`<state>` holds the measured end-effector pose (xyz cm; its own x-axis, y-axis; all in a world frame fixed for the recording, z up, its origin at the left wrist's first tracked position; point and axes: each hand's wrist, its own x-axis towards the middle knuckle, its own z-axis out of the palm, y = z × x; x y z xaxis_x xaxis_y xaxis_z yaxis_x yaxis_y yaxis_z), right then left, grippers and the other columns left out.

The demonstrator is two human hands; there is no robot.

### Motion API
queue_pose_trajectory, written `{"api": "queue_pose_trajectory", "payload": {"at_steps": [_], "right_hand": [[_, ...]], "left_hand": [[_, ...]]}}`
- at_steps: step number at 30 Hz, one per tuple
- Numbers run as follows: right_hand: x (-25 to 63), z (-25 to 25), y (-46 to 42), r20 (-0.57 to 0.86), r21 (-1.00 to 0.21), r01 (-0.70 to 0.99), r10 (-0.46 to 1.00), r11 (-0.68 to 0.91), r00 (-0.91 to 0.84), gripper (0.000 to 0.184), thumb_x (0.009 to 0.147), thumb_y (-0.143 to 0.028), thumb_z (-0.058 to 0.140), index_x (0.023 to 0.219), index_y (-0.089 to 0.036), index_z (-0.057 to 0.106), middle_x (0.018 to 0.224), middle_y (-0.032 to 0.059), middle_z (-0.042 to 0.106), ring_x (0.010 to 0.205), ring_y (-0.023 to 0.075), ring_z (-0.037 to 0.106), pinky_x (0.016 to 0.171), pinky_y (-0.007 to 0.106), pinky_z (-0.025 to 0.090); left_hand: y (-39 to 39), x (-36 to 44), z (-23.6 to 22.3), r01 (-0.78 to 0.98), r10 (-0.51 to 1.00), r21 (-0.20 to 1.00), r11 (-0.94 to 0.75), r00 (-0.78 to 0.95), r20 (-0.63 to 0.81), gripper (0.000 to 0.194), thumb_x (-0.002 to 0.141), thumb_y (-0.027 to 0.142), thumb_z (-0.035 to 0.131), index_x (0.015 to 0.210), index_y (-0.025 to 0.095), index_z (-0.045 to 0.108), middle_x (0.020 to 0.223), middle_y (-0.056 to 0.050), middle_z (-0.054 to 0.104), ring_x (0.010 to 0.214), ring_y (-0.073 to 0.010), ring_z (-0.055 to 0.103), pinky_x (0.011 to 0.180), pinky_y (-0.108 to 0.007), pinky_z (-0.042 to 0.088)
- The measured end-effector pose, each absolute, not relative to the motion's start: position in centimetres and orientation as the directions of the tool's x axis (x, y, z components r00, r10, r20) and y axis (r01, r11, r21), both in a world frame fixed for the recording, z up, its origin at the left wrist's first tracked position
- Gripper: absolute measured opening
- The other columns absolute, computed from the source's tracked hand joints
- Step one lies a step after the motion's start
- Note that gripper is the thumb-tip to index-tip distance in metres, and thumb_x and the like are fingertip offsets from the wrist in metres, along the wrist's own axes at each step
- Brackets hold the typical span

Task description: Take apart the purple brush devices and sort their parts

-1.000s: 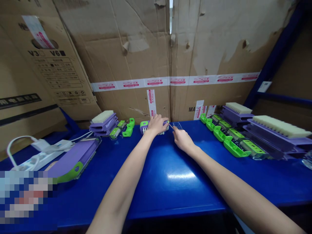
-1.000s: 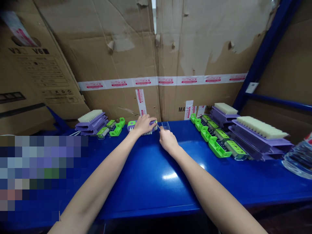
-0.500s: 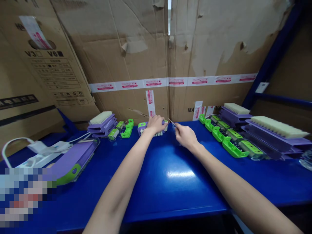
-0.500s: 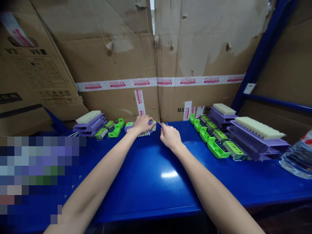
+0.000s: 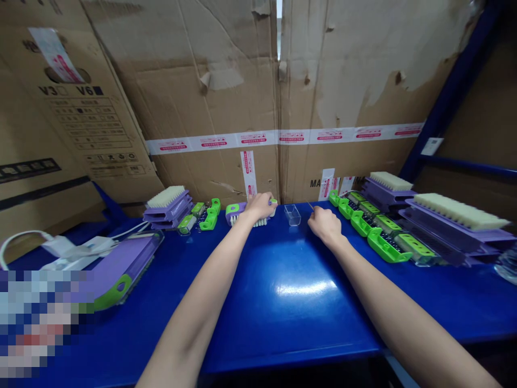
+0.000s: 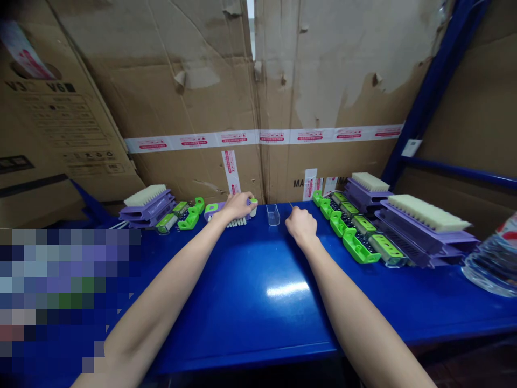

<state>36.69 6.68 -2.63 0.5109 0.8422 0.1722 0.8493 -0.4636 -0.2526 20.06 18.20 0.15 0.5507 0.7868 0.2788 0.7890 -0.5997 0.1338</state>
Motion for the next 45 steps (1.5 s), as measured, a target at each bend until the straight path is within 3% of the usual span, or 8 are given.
{"api": "queue_pose_trajectory", "payload": {"at_steps": [12,17,24,29,34,38,42,45], "right_hand": [[36.9,-3.2,6.9,0.117,-0.202,0.85,0.85,-0.486,0.514,0.036,0.087,-0.023,0.039,0.113,-0.012,0.061,0.11,0.0219,0.063,0.1,0.0295,0.064,0.078,0.037,0.049],[36.8,-3.2,6.9,0.12,-0.196,0.851,0.849,-0.488,0.514,0.035,0.087,-0.023,0.039,0.112,-0.013,0.061,0.108,0.0207,0.064,0.101,0.0295,0.064,0.079,0.037,0.049],[36.3,-3.2,6.7,0.241,-0.197,0.848,0.814,-0.491,0.528,0.036,0.089,-0.028,0.038,0.11,-0.011,0.06,0.105,0.02,0.065,0.096,0.0312,0.065,0.078,0.04,0.049],[36.1,-3.1,6.6,0.25,-0.194,0.863,0.827,-0.467,0.503,0.036,0.089,-0.029,0.038,0.112,-0.012,0.06,0.106,0.019,0.064,0.096,0.0296,0.065,0.077,0.037,0.049],[36.0,-3.3,6.6,0.255,-0.204,0.868,0.831,-0.453,0.494,0.037,0.09,-0.029,0.037,0.113,-0.013,0.059,0.105,0.0188,0.064,0.096,0.0294,0.064,0.077,0.038,0.049],[36.1,-3.4,6.7,0.266,-0.201,0.872,0.832,-0.446,0.487,0.035,0.09,-0.028,0.037,0.112,-0.012,0.059,0.104,0.018,0.064,0.094,0.0296,0.064,0.075,0.038,0.049],[36.0,-3.1,6.6,0.374,-0.186,0.902,0.821,-0.389,0.431,0.036,0.093,-0.031,0.034,0.115,-0.015,0.058,0.108,0.0157,0.062,0.102,0.0285,0.058,0.075,0.034,0.047],[35.4,-2.8,6.4,0.487,-0.146,0.96,0.827,-0.239,0.28,0.04,0.095,-0.034,0.031,0.123,-0.017,0.054,0.114,0.0127,0.06,0.109,0.0252,0.051,0.08,0.03,0.044]], "left_hand": [[17.9,20.7,0.4,0.752,0.742,0.235,-0.616,0.452,0.496,0.024,0.088,0.041,0.051,0.097,0.021,0.061,0.098,-0.006,0.07,0.102,-0.0251,0.059,0.091,-0.039,0.039],[16.6,22.1,1.1,0.692,0.725,0.316,-0.649,0.437,0.532,0.027,0.09,0.041,0.049,0.11,0.023,0.057,0.092,-0.004,0.07,0.09,-0.0219,0.063,0.085,-0.035,0.041],[14.7,25.3,0.4,0.729,0.778,0.316,-0.607,0.464,0.423,0.025,0.091,0.043,0.047,0.1,0.025,0.063,0.094,-0.005,0.072,0.093,-0.0246,0.065,0.079,-0.035,0.044],[14.6,26.8,-0.9,0.814,0.817,0.206,-0.543,0.455,0.353,0.035,0.093,0.043,0.042,0.099,0.018,0.067,0.098,-0.012,0.071,0.097,-0.0274,0.063,0.084,-0.04,0.043],[14.4,27.1,-2.1,0.83,0.766,0.017,-0.557,0.506,0.397,0.043,0.094,0.042,0.038,0.093,0.013,0.07,0.098,-0.016,0.069,0.103,-0.0304,0.057,0.088,-0.045,0.038],[14.3,26.8,-1.9,0.806,0.712,-0.031,-0.592,0.54,0.448,0.042,0.095,0.04,0.037,0.098,0.013,0.068,0.102,-0.016,0.067,0.103,-0.0304,0.055,0.087,-0.046,0.038],[14.4,25.1,-0.3,0.799,0.656,-0.093,-0.594,0.548,0.52,0.038,0.095,0.04,0.037,0.102,0.015,0.065,0.104,-0.014,0.066,0.105,-0.0296,0.053,0.089,-0.045,0.036],[14.8,22.1,0.5,0.819,0.644,-0.13,-0.559,0.527,0.555,0.039,0.095,0.04,0.034,0.102,0.016,0.063,0.105,-0.014,0.064,0.106,-0.0299,0.052,0.09,-0.045,0.035]]}}
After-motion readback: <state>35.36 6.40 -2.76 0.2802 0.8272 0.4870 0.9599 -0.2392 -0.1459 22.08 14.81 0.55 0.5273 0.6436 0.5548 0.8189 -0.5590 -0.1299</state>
